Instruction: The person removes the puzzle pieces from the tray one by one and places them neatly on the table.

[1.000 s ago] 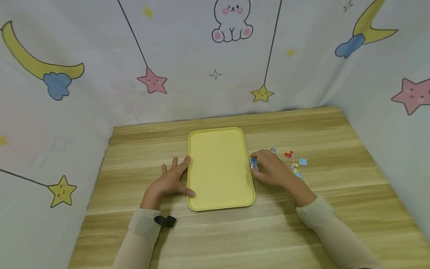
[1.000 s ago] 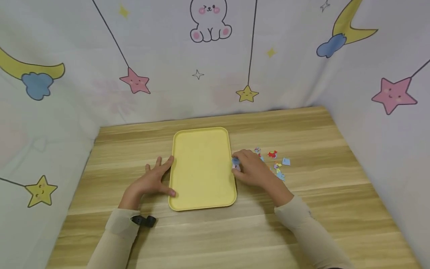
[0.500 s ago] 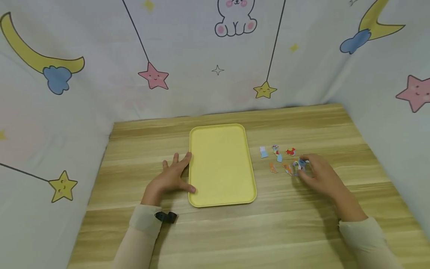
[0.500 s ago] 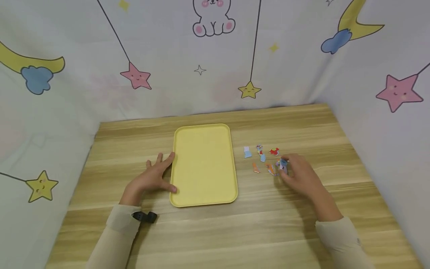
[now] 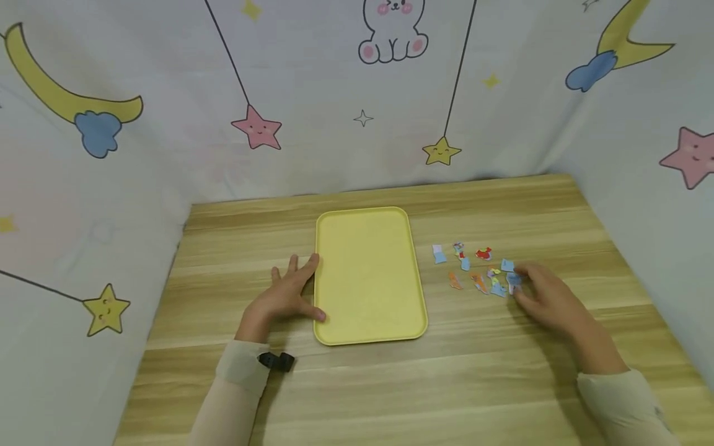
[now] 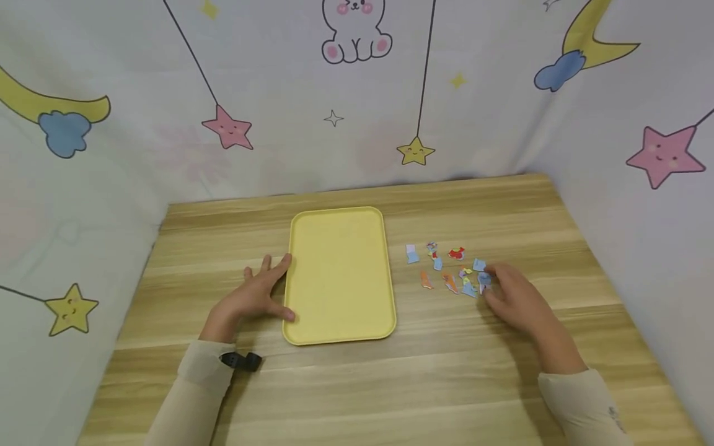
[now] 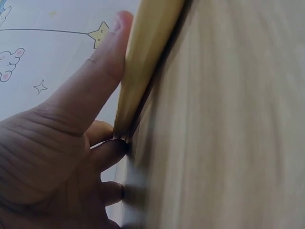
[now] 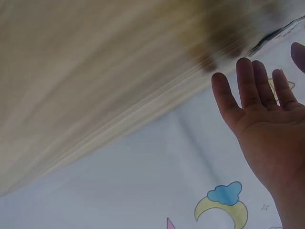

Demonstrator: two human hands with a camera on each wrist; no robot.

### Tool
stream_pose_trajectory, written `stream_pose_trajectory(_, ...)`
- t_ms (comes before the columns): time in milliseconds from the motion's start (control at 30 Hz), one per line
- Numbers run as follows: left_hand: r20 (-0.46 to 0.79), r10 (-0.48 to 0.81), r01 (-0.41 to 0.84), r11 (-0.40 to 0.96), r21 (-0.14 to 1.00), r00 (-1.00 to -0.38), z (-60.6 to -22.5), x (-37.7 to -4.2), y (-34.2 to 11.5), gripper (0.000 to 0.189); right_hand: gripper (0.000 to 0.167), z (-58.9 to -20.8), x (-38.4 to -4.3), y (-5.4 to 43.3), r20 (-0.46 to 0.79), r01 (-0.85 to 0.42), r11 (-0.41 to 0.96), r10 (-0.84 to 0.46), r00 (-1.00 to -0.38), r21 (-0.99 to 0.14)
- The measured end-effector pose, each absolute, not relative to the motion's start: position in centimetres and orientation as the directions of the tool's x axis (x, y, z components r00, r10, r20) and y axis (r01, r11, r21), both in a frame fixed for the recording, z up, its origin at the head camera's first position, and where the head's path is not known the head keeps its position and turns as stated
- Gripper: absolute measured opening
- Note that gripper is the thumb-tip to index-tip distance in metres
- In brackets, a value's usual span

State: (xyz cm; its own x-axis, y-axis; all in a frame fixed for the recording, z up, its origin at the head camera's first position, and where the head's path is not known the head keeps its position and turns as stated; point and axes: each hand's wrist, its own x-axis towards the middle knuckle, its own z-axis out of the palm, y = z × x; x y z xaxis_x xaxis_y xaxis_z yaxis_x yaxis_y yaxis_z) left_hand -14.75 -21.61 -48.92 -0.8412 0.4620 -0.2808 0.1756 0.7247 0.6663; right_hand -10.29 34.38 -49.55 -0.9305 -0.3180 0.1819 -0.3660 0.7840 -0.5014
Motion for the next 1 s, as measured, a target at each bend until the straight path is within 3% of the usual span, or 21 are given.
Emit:
stream_pose_trajectory(533, -0.293, 0.447, 0.150, 0.725, 0.672, -0.845, -48.82, -14.70, -21.84, 0.143, 0.035, -49.95, -10.21, 34.35, 0.152, -0.378, 0.798, -0.348, -0.925, -0.469)
stream_pose_trajectory(1000, -0.290, 0.437, 0.138, 0.720, 0.680, -0.851, -48.78, -14.59, -21.67, 0.143, 0.038, -50.06, -10.14, 34.62, 0.199, -0.413, 0.794, -0.362, -0.911, -0.447)
